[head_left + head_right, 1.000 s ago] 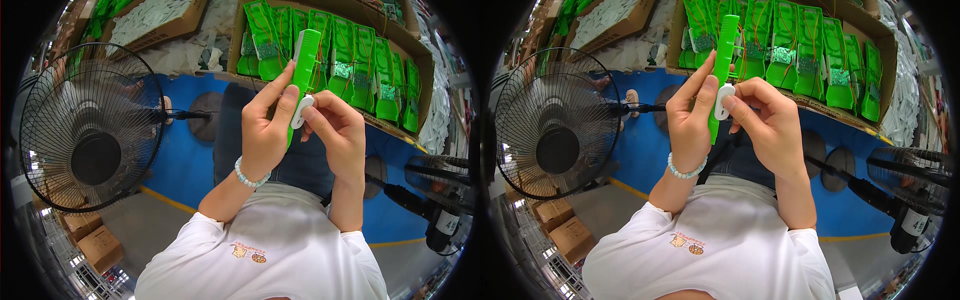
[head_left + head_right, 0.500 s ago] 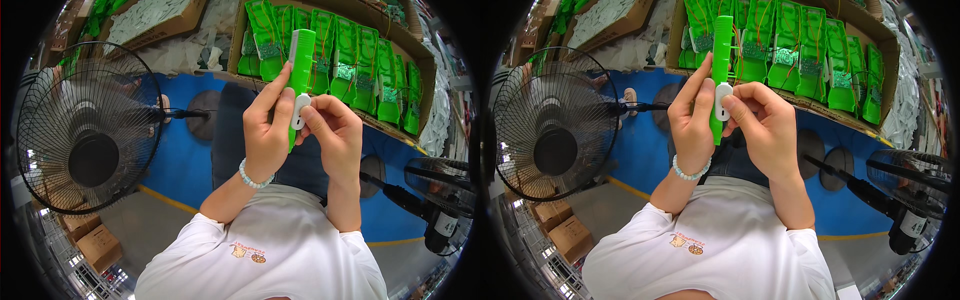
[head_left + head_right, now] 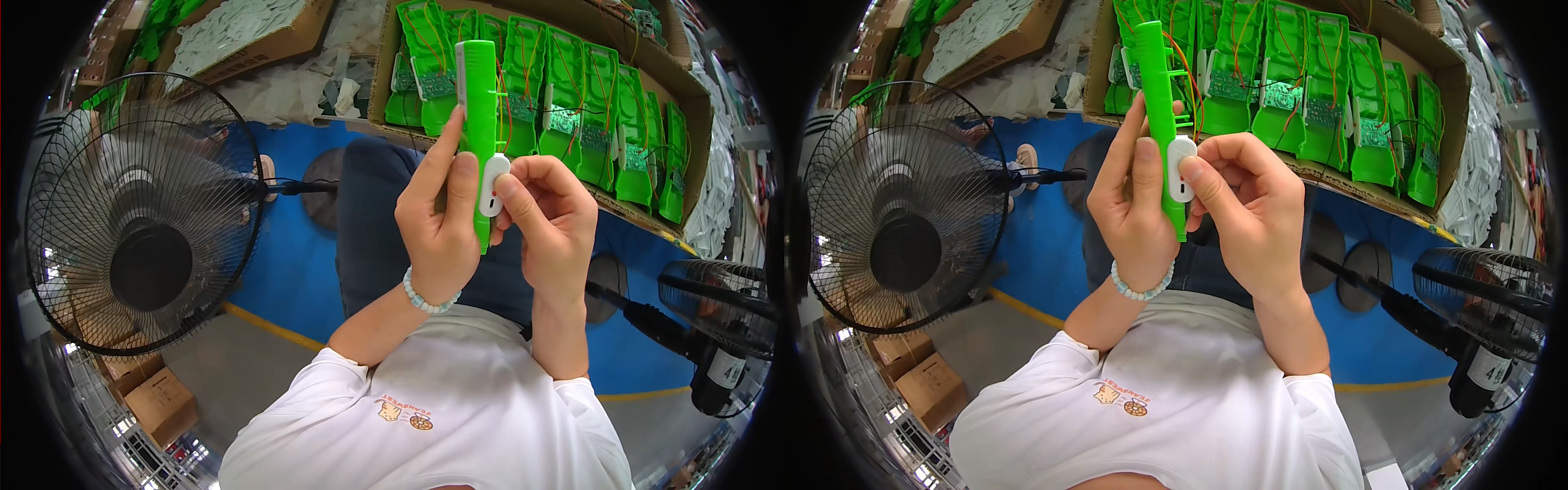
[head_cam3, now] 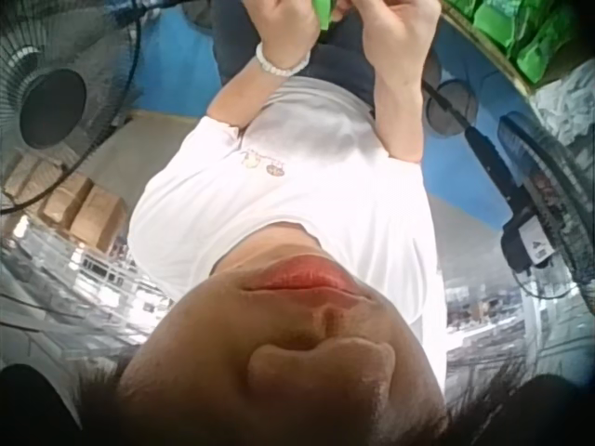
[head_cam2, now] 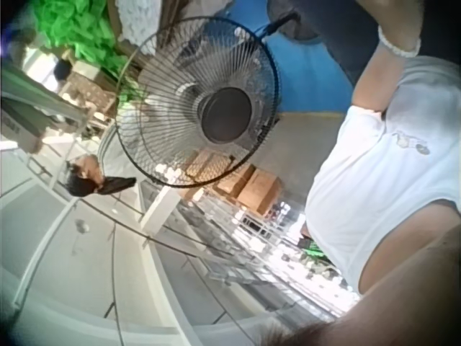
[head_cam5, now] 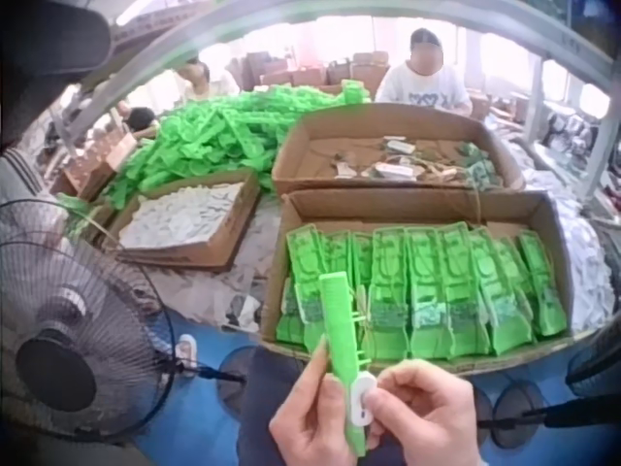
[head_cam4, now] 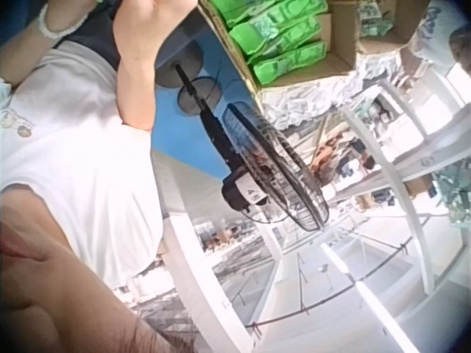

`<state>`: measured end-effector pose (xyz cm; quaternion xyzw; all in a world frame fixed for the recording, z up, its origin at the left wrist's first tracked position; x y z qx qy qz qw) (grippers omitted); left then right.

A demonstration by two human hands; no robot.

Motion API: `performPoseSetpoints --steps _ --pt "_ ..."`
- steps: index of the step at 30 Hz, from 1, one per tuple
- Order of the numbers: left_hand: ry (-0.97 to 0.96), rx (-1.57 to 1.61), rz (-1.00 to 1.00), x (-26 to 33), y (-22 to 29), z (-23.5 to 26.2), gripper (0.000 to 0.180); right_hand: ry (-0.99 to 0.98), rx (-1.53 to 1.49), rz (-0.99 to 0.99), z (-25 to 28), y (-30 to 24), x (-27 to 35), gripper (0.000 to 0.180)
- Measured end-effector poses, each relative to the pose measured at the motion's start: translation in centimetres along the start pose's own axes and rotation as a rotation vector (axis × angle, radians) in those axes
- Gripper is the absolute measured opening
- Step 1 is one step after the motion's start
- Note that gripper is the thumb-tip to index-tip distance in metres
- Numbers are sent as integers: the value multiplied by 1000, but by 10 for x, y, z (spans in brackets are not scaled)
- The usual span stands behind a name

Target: Assembling green plastic light fixture units by installing internal components and attaching outer covers.

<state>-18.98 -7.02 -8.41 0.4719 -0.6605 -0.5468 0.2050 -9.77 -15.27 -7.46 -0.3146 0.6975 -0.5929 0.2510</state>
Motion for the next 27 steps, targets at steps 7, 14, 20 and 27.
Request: performPoseSetpoints --steps 7,14,20,27 --pt "-52 -14 79 3 5 -4 38 -25 120 63 -1 -8 -1 10" --pt "-51 -85 77 2 0 4 40 -74 24 -15 -4 3 -4 9" --pt "-31 505 383 -11 -19 5 41 51 479 288 -7 -22 0 19" --pt "-99 889 525 -13 -22 12 31 7 987 830 -36 -50 19 36"
Point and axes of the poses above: each hand's wrist, its own x-axis away from the middle knuckle, its own z-axis out of the back of the hand, y = z × x, the point moved 7 cm from there along -x, towards the middle knuckle, and after that the axes turned 7 degrees about x, right-handed, at the moved point
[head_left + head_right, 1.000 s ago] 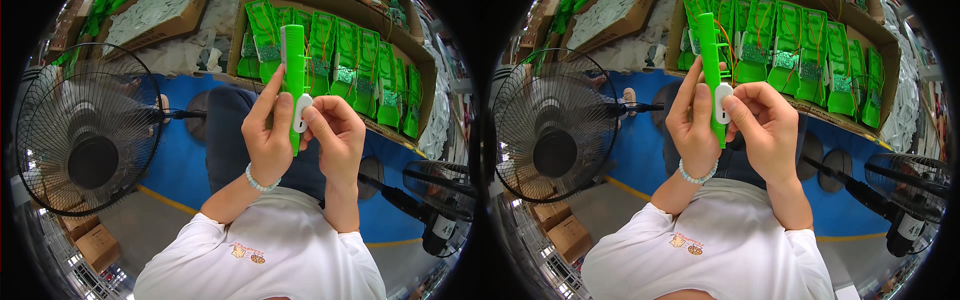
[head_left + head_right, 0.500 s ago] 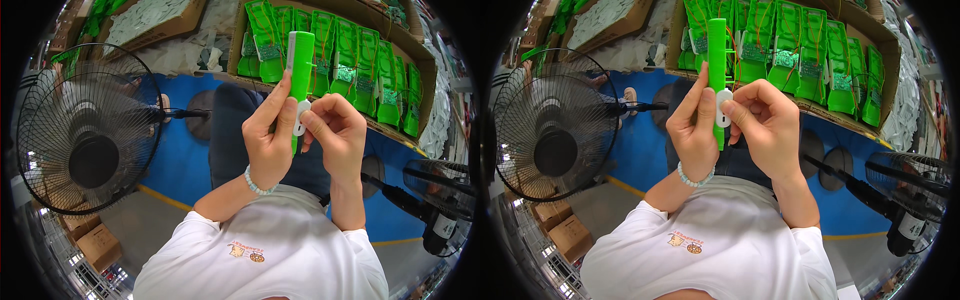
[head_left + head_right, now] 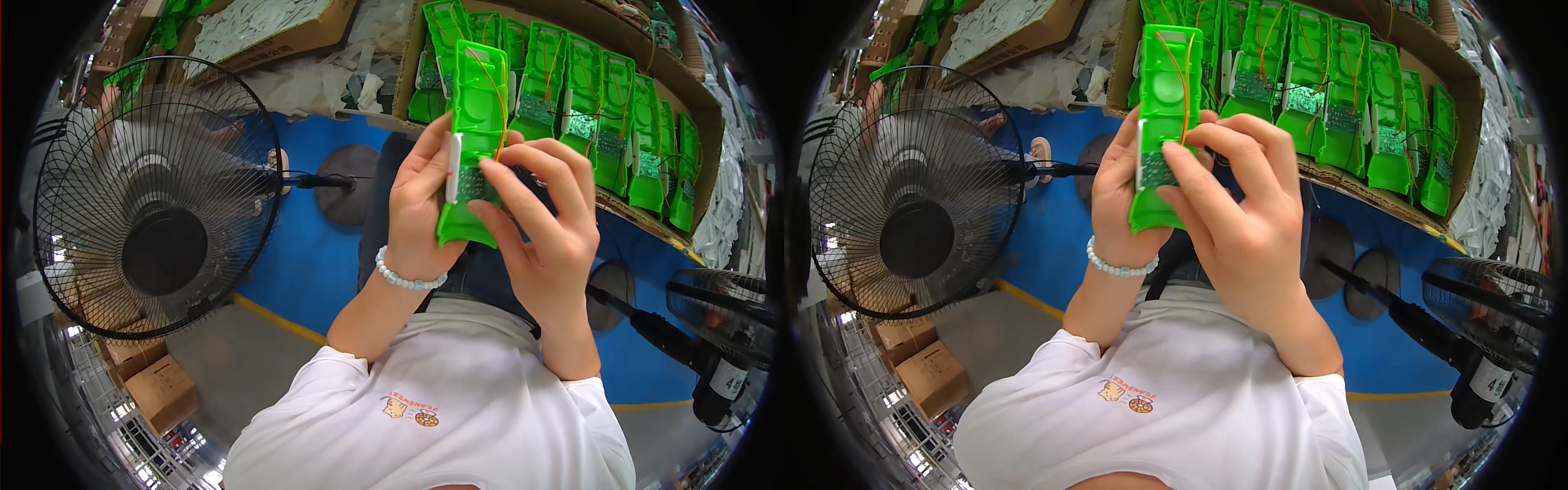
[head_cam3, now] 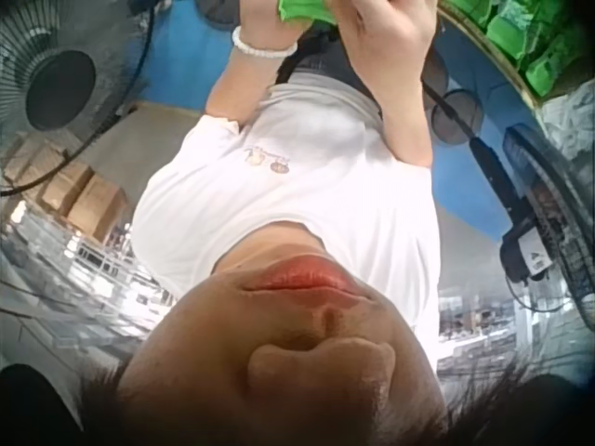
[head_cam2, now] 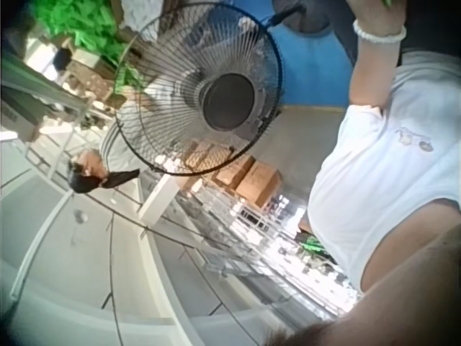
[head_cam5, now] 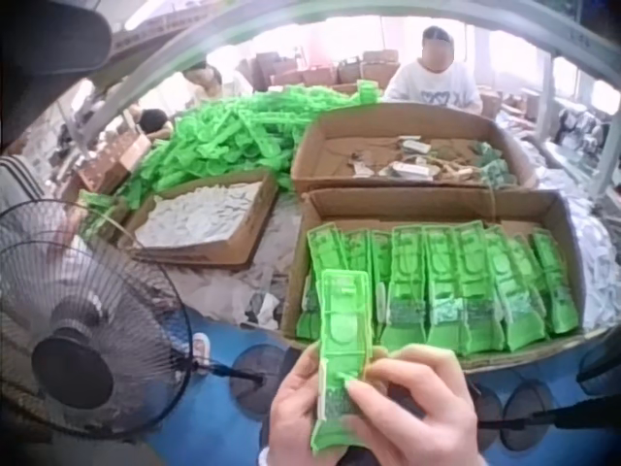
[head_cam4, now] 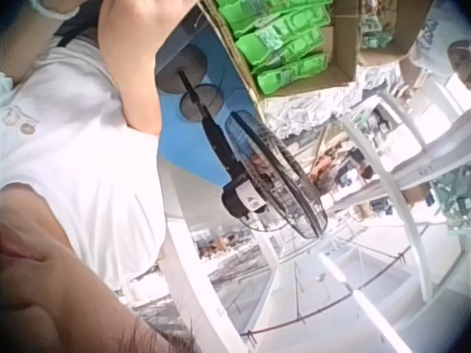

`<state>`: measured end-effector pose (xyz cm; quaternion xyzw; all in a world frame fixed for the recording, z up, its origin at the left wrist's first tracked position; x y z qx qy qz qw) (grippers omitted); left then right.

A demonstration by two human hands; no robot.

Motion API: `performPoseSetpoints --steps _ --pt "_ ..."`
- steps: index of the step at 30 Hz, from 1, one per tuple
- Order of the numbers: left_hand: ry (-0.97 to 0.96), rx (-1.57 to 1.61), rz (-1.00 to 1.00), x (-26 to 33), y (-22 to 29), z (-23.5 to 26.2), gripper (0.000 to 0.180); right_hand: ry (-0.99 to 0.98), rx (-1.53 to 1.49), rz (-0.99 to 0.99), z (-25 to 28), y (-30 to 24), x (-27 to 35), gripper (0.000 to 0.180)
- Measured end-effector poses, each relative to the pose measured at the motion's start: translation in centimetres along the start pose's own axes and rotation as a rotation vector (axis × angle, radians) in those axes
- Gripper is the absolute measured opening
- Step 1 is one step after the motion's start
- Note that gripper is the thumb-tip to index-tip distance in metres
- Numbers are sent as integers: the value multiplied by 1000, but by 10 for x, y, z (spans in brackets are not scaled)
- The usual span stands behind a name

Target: Assembling green plastic light fixture units by installing internal components and attaching outer covers.

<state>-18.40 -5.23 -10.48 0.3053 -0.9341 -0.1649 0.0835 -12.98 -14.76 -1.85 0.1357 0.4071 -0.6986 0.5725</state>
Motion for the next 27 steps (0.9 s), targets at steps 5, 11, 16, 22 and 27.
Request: performPoseSetpoints --steps 5,11,16,22,27 --pt "24 48 0 7 -1 11 26 -12 -44 36 -14 -1 4 37" --pt "55 38 43 13 -2 0 41 12 12 125 -19 4 8 40" --pt "51 56 80 12 -4 2 42 68 -55 204 -14 -1 6 40" --pt "13 89 113 13 -9 -2 42 85 -40 196 -12 0 6 37" --pt "-12 27 86 10 -15 -6 42 115 -5 164 -4 -1 7 37"
Point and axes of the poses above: each hand's wrist, its own x-axis away from the middle knuckle, its own z-axis out of the back of the hand, y = z × x, the point moved 7 cm from there along -x, towards the middle knuckle, and after that the axes turned 7 degrees about x, right-handed, at the moved point
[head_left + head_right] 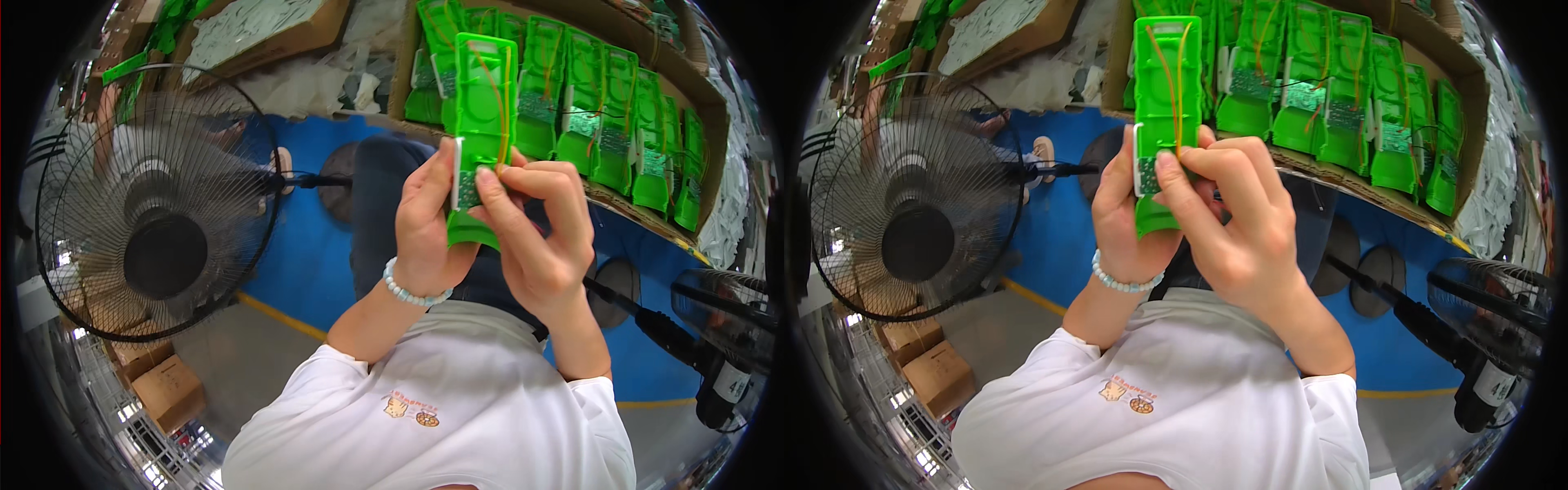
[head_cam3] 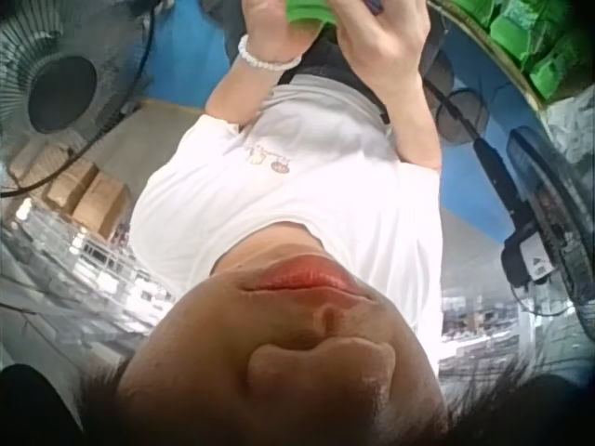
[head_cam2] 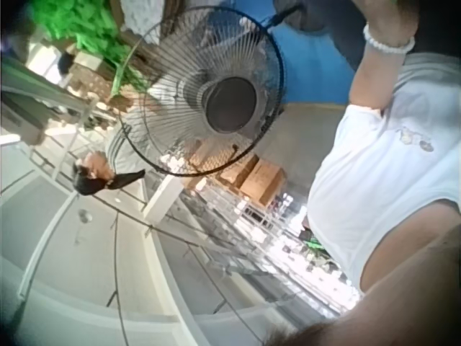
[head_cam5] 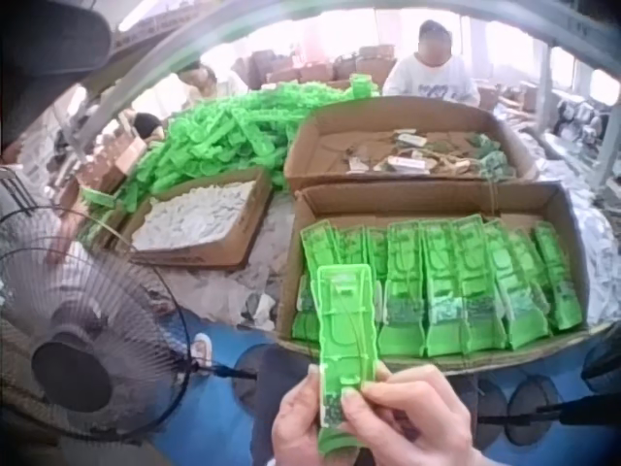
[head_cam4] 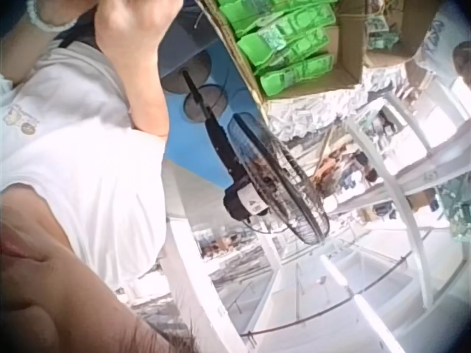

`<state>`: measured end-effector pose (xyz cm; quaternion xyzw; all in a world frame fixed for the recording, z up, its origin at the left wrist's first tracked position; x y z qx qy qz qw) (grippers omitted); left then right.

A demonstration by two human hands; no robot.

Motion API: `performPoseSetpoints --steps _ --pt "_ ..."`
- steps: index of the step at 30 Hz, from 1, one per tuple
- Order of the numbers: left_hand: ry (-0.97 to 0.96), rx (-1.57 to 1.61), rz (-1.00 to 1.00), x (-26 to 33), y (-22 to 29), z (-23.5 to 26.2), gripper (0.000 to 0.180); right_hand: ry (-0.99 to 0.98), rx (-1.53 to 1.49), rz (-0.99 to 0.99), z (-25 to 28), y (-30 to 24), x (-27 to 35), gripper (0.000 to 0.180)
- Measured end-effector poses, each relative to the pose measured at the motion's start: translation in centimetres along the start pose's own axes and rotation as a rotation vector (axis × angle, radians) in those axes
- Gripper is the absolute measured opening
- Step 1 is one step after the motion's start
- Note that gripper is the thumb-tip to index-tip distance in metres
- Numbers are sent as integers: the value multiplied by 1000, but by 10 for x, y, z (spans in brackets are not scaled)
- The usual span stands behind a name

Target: Assembling green plastic light fixture units by installing internal components and attaching outer covers.

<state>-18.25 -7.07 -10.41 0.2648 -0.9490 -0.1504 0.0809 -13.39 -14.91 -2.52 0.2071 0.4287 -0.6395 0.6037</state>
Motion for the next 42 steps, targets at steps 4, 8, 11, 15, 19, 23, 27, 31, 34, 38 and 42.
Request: performPoseSetpoints --steps 4,8,11,15,19,23,27,31,34,38,42 --pt "71 -175 -151 3 8 5 46 -83 -153 -165 1 11 1 41" --pt "-60 -435 -363 12 11 -19 44 20 -282 -329 12 7 9 46" --pt "-100 -409 -370 14 -1 -24 43 7 -216 -347 16 13 21 50" --pt "-180 -563 -260 7 -19 -28 53 13 -168 -435 34 31 27 49" --pt "-286 -843 -274 4 -25 -39 59 184 245 -479 76 63 26 32" --pt "-356 -928 -247 -1 -28 -37 44 234 609 -690 130 112 23 28" --pt "-250 -901 -199 5 -30 -17 35 111 723 -655 152 137 34 29" --pt "-166 -900 -157 12 -26 0 29 -62 855 -817 157 129 48 36" --pt "-142 -893 -167 12 -24 5 27 -131 935 -784 148 128 55 38" --pt "-176 -888 -181 9 -23 -6 26 -46 889 -820 151 133 64 31" --pt "-232 -918 -204 7 -22 -11 26 218 781 -784 167 121 52 19"
Point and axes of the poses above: each hand's wrist, its own x-axis away from the middle knuckle, its own z-axis out of the back of the hand, y = z × x, the point moved 7 cm from there along -x, towards the middle knuckle, and after that the axes turned 7 degrees about x, right-handed, at the moved point
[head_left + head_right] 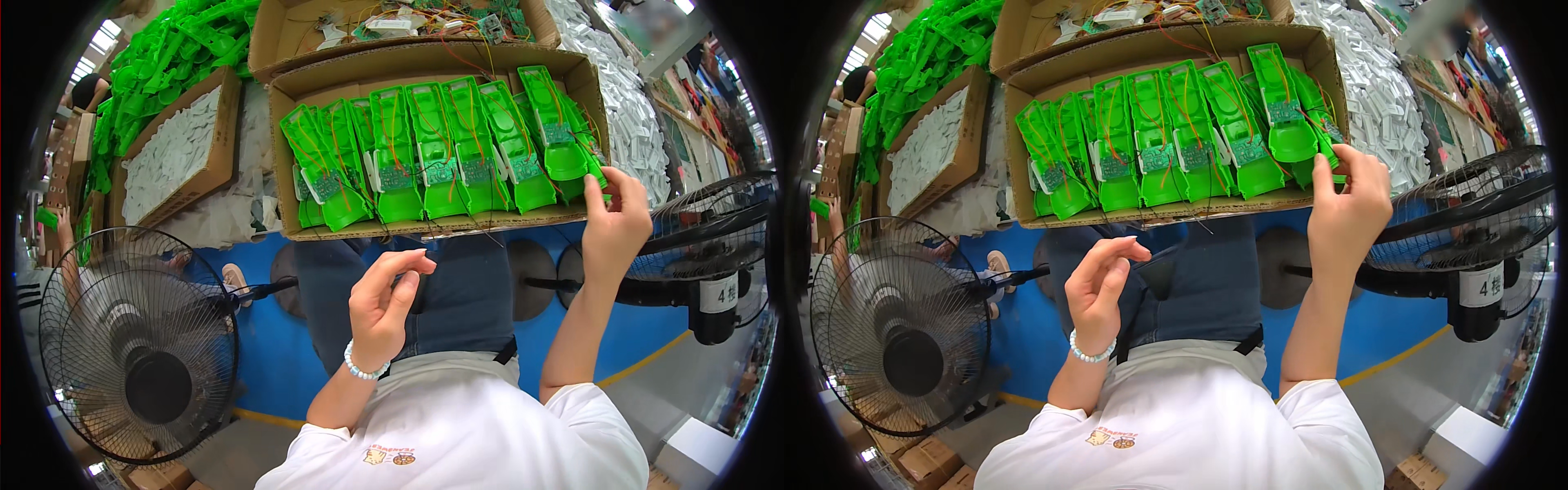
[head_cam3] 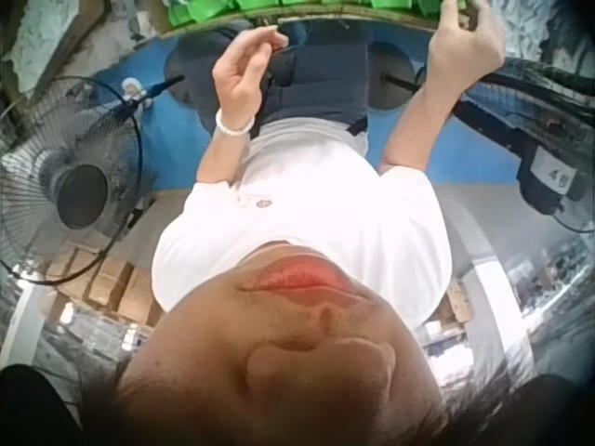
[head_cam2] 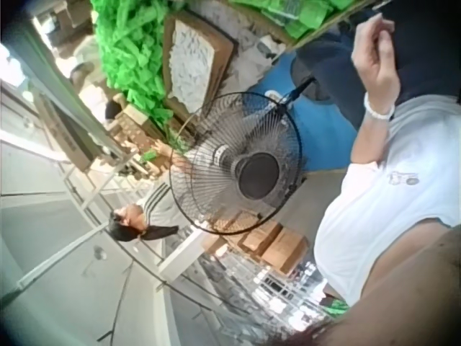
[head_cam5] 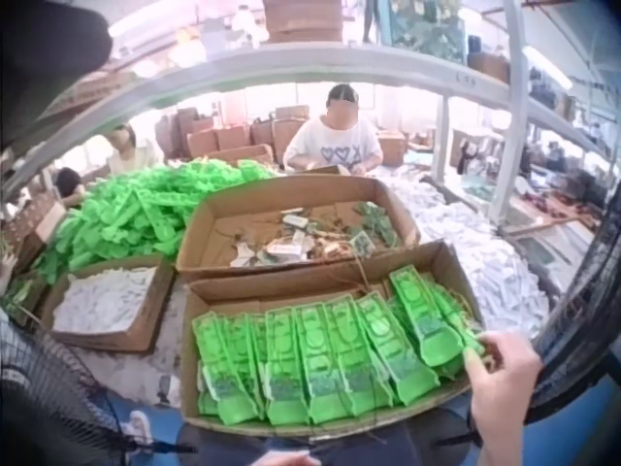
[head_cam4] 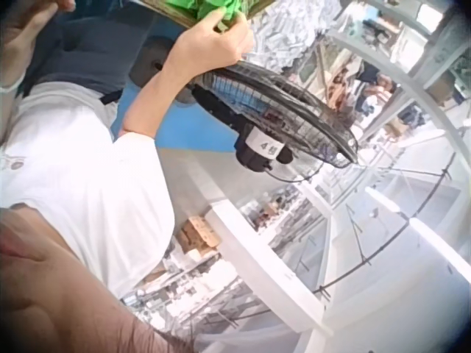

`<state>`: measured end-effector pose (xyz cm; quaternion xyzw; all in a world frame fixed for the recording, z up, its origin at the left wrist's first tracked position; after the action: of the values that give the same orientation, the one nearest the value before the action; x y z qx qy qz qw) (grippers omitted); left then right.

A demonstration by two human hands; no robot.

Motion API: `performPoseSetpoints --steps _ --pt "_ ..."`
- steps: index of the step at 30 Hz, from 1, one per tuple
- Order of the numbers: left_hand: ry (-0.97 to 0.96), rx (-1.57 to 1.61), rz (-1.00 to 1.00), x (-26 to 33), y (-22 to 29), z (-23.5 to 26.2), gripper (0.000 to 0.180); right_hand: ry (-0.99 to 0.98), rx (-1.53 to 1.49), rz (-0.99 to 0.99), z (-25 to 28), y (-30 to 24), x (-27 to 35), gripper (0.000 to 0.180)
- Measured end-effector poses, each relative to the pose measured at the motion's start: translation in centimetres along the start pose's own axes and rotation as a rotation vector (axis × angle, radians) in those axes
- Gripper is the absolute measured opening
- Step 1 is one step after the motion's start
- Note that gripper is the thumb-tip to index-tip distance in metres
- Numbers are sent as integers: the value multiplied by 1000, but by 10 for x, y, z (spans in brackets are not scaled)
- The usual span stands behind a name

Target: Assembling green plastic light fixture units by installing internal components and attaching outer covers.

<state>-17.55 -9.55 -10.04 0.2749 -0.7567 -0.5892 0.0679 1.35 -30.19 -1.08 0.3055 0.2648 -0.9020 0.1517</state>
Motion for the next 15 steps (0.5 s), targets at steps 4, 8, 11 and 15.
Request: performPoseSetpoints --steps 4,8,11,15 --pt "32 -23 47 4 -3 2 26 132 -147 -119 14 -4 -3 13" --pt "84 47 47 6 1 3 27 427 -244 -135 40 -15 9 14" --pt "-2 173 53 3 2 3 31 497 -548 -99 47 -34 25 17" --pt "-5 826 26 -17 11 -13 67 -25 -839 198 23 -101 63 21"
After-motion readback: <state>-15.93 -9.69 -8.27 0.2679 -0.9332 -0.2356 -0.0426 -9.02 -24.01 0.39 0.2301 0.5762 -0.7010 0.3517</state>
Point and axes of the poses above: each hand's wrist, its own x-axis away from the middle knuckle, its own z-axis out of the back of the hand, y = z × x, the point moved 7 cm from there along -x, towards the middle knuckle, and after that the axes turned 7 degrees about x, right-handed, at the moved point
